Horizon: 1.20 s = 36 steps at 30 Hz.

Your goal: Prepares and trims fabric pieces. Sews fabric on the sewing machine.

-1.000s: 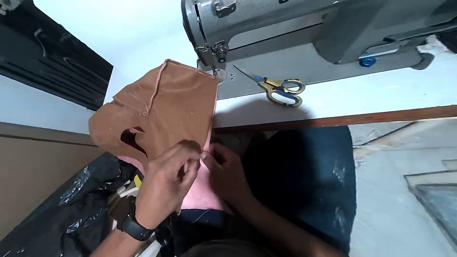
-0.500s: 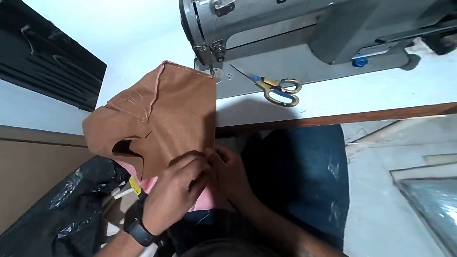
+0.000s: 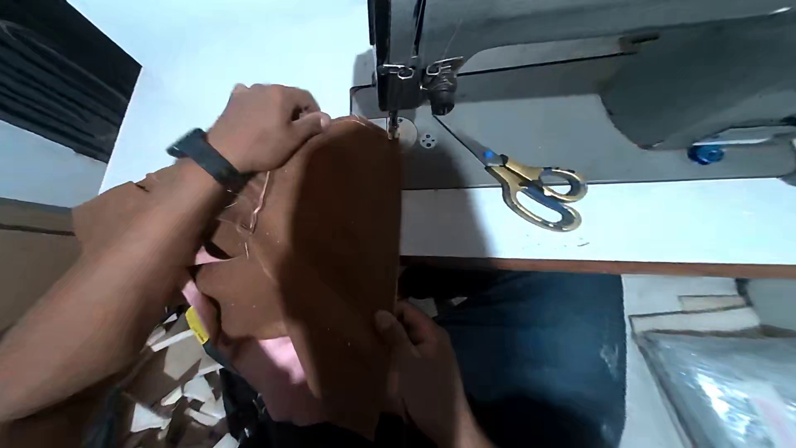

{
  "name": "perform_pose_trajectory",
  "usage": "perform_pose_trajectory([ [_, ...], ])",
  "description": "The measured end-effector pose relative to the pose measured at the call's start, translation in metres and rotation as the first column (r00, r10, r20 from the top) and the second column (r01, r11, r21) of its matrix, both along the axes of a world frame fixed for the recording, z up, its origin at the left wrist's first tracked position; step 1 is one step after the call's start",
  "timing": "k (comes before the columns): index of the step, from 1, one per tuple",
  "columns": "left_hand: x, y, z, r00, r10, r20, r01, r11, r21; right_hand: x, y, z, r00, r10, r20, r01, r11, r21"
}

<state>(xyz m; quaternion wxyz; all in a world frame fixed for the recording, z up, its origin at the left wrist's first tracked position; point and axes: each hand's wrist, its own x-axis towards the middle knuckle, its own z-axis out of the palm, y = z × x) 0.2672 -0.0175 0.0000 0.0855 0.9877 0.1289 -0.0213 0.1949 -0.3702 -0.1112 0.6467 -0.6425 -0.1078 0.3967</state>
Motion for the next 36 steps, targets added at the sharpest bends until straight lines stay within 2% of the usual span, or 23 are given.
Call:
perform_pose_trajectory([
  [3, 0.015, 0.019, 0.004, 0.968, -0.238, -0.075, 0.204, 0.928, -0.312, -0.005, 0.004, 0.006, 0.999, 0.001, -0.05, -0.003, 0.999, -0.042],
  [5, 0.026, 0.017, 0.011, 0.937, -0.342, -0.074, 0.295, 0.886, -0.358, -0.014, 0.004, 0.014, 0.999, -0.004, -0.053, 0.0, 0.997, -0.076],
  [7, 0.032, 0.012, 0.019, 0.945, -0.311, -0.102, 0.232, 0.858, -0.459, -0.024, 0.003, 0.02, 0.999, -0.04, -0.005, 0.04, 0.998, -0.045],
  [9, 0.032, 0.014, 0.016, 0.958, -0.243, -0.154, 0.096, 0.775, -0.624, -0.028, 0.001, 0.025, 0.995, -0.059, 0.074, 0.056, 0.998, 0.041],
  [11, 0.031, 0.026, 0.007, 0.959, -0.216, -0.182, 0.027, 0.712, -0.702, -0.029, 0.001, 0.029, 0.995, -0.042, 0.096, 0.035, 0.997, 0.072],
  [14, 0.031, 0.032, -0.003, 0.96, -0.184, -0.21, 0.04, 0.835, -0.548, -0.033, 0.003, 0.013, 0.996, -0.082, 0.038, 0.081, 0.996, 0.029],
  [16, 0.033, 0.029, -0.003, 0.971, -0.165, -0.173, 0.062, 0.872, -0.485, -0.033, 0.002, 0.008, 0.994, -0.105, 0.024, 0.104, 0.994, 0.037],
  [19, 0.026, 0.023, -0.004, 0.977, -0.129, -0.168, 0.026, 0.862, -0.506, -0.035, -0.002, 0.015, 0.995, -0.094, -0.014, 0.095, 0.995, 0.039],
  [22, 0.03, 0.025, 0.003, 0.974, -0.119, -0.194, 0.005, 0.863, -0.505, -0.031, -0.005, 0.017, 0.997, -0.075, 0.027, 0.074, 0.996, 0.047],
  [26, 0.036, 0.028, 0.008, 0.978, -0.097, -0.187, -0.008, 0.868, -0.496, -0.023, -0.01, 0.013, 0.997, -0.066, 0.044, 0.071, 0.99, -0.119],
  [30, 0.036, 0.033, -0.004, 0.983, -0.111, -0.144, 0.047, 0.921, -0.386, -0.024, -0.012, 0.008, 0.999, -0.01, -0.031, 0.008, 0.998, -0.062],
  [34, 0.045, 0.041, -0.011, 0.976, -0.179, -0.123, 0.147, 0.962, -0.231, -0.03, 0.0, 0.008, 0.993, -0.088, -0.073, 0.083, 0.994, -0.067],
  [36, 0.049, 0.039, -0.005, 0.97, -0.19, -0.154, 0.157, 0.966, -0.204, -0.034, 0.002, 0.009, 0.991, -0.117, -0.066, 0.113, 0.991, -0.064],
])
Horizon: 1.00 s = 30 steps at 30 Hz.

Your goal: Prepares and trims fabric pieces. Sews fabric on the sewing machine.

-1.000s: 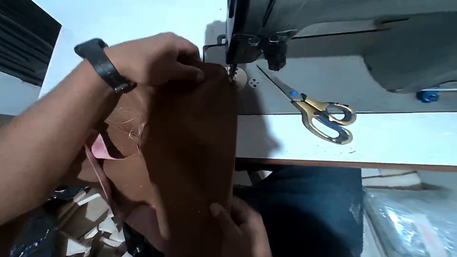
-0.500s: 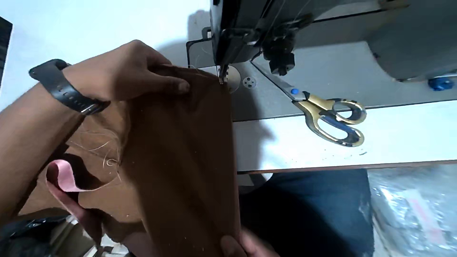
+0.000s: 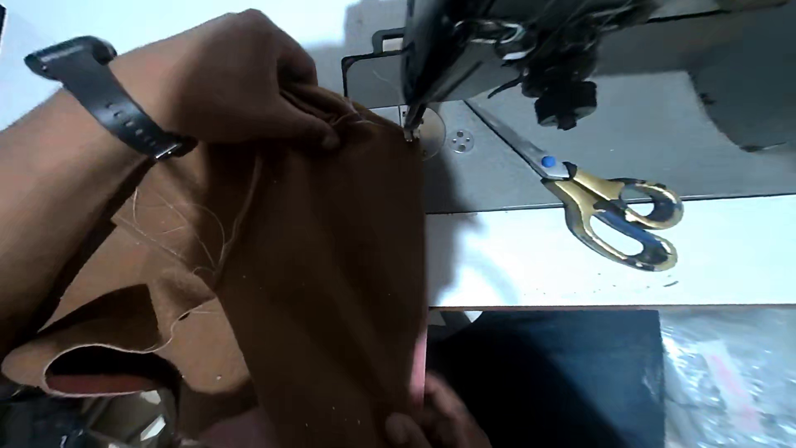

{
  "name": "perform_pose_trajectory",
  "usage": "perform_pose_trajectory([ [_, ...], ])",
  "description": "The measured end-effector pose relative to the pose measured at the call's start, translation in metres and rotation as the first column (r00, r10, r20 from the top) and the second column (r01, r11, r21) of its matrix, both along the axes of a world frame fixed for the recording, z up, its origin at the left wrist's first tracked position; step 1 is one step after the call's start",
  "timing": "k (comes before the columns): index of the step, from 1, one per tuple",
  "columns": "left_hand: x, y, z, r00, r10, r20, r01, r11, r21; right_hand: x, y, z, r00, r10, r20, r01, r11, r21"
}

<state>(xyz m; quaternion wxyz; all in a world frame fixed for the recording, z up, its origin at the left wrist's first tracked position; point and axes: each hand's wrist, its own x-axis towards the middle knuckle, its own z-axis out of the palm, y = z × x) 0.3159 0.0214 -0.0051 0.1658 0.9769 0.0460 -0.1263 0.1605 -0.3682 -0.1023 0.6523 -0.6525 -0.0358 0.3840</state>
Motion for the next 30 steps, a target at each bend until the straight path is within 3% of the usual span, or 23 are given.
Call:
perform_pose_trajectory([
  [4, -0.001, 0.001, 0.0, 1.0, -0.02, 0.02, 0.02, 1.0, -0.018, -0.005, 0.0, -0.002, 0.998, -0.011, 0.066, 0.014, 0.999, -0.048],
  [8, -0.014, 0.001, -0.019, 0.989, 0.04, 0.144, -0.022, 0.992, -0.127, -0.008, -0.006, -0.002, 0.994, 0.007, 0.109, -0.003, 0.999, -0.033],
  [16, -0.023, 0.0, -0.034, 0.959, 0.1, 0.265, -0.069, 0.99, -0.123, -0.002, -0.009, -0.009, 0.994, 0.02, 0.106, -0.014, 0.998, -0.063],
  [19, -0.025, 0.0, -0.037, 0.956, 0.105, 0.275, -0.078, 0.991, -0.108, 0.008, -0.018, -0.014, 0.953, 0.092, 0.287, -0.065, 0.993, -0.102],
  [21, -0.026, -0.002, -0.037, 0.957, 0.103, 0.27, -0.083, 0.993, -0.085, 0.032, -0.033, -0.017, 0.784, 0.187, 0.593, -0.084, 0.977, -0.196],
  [24, -0.026, -0.005, -0.034, 0.96, 0.11, 0.256, -0.097, 0.993, -0.065, 0.092, -0.046, -0.011, 0.351, 0.287, 0.891, 0.002, 0.952, -0.307],
  [27, -0.027, -0.004, -0.036, 0.96, 0.102, 0.262, -0.09, 0.994, -0.059, 0.129, -0.028, 0.007, 0.034, 0.403, 0.914, -0.047, 0.915, -0.402],
  [30, -0.025, -0.003, -0.037, 0.956, 0.085, 0.28, -0.069, 0.995, -0.066, 0.148, -0.003, 0.013, -0.154, 0.449, 0.88, -0.18, 0.863, -0.472],
])
